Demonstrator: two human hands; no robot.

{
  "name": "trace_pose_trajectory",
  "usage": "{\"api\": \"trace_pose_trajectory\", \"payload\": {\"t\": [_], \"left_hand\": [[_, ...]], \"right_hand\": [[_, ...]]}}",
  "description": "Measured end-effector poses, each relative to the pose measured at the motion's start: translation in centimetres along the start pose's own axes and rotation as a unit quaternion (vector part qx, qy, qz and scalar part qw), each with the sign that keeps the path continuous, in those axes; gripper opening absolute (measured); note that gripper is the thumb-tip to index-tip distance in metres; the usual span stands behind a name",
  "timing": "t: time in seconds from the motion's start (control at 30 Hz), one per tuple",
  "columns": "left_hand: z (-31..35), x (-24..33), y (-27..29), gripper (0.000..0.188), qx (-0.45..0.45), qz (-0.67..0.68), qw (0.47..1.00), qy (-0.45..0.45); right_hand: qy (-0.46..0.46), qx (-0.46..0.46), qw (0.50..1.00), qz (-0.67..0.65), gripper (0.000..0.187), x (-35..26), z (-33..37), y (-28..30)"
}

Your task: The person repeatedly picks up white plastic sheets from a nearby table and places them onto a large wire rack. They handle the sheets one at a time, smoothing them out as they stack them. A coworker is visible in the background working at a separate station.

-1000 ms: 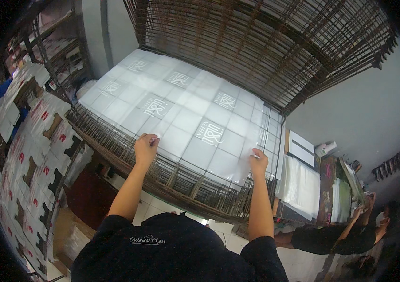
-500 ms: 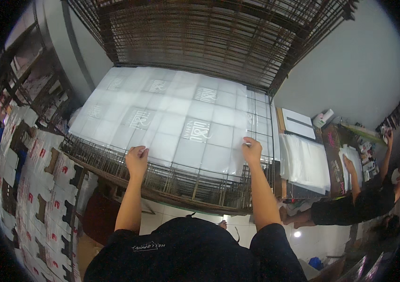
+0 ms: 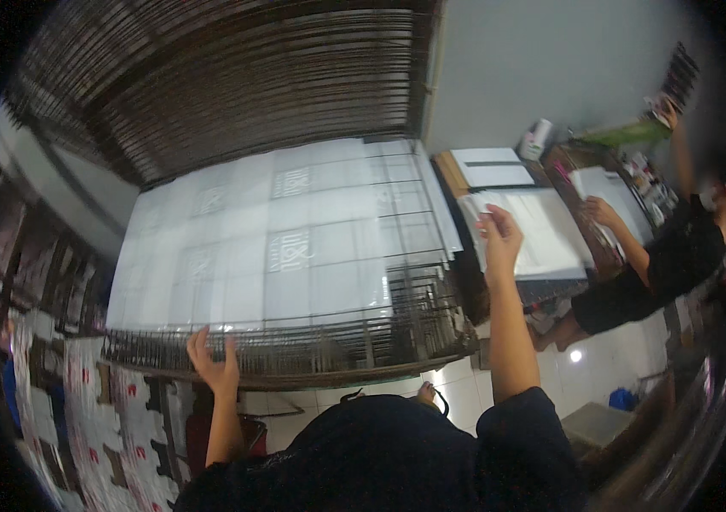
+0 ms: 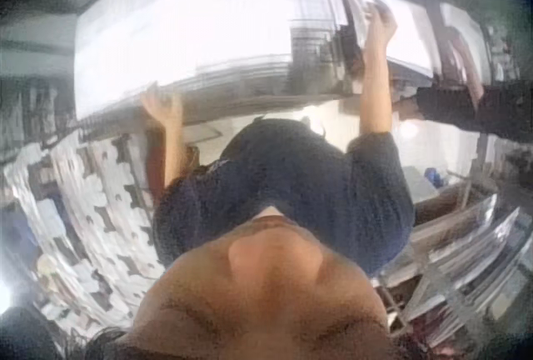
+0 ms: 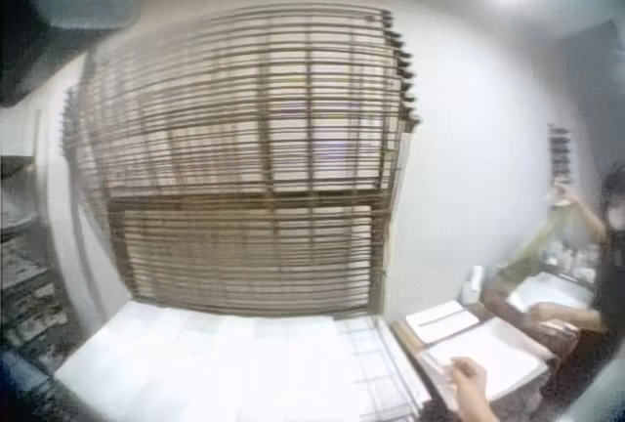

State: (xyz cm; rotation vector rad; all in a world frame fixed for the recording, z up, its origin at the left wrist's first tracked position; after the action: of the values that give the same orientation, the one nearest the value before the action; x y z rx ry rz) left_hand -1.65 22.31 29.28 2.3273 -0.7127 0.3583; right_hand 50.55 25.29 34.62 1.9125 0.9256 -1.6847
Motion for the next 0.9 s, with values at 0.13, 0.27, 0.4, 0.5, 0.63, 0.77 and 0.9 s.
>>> {"api": "trace_pose_trajectory", "payload": {"t": [0.13, 0.27, 0.4, 0.5, 0.63, 0.77, 0.9], "left_hand": [[-0.1, 2.2, 1.5, 0.039, -0.009, 0.04, 0.999, 0.009], [-1.2, 5.8, 0.2, 0.036, -0.045, 0.066, 0.996, -0.046], [-1.7, 10.6, -1.1, 0.03, -0.127, 0.065, 0.988, -0.063], [-1.7, 14.1, -1.8, 0.027, -0.154, 0.066, 0.984, -0.062], [-1.3, 19.3, -2.9, 0.024, -0.174, 0.066, 0.982, -0.04], [0.3, 22.4, -5.7, 0.024, -0.145, 0.104, 0.978, -0.103], [-0.6, 28.0, -9.5, 0.025, -0.182, 0.221, 0.936, -0.205]], "right_hand": [[-0.083, 0.21, 0.971, -0.078, 0.032, 5.1, -3.5, 12.4], [-0.271, 0.31, 0.879, -0.24, 0.067, 15.8, -6.1, 23.3], [-0.323, 0.362, 0.798, -0.357, 0.087, 20.8, -7.5, 26.9], [-0.331, 0.343, 0.768, -0.427, 0.084, 22.4, -9.5, 27.1], [-0.423, 0.373, 0.749, -0.347, 0.052, 28.6, -13.4, 28.9], [-0.394, 0.328, 0.798, -0.315, 0.023, 33.3, -15.6, 31.6], [-0.428, 0.219, 0.801, -0.357, 0.011, 30.7, -17.1, 30.5]]}}
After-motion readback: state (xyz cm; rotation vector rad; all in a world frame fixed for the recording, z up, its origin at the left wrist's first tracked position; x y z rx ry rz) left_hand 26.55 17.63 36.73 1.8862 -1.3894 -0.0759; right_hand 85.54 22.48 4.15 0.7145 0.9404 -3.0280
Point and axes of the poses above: each hand's wrist, its own z-axis away from the middle knuckle, its own y-axis out of the back of the hand, x = y × z, the point moved 1 cm from there along -z, towards the middle knuckle, and after that the axes turned 8 degrees about -y, right-handed, at the moved point
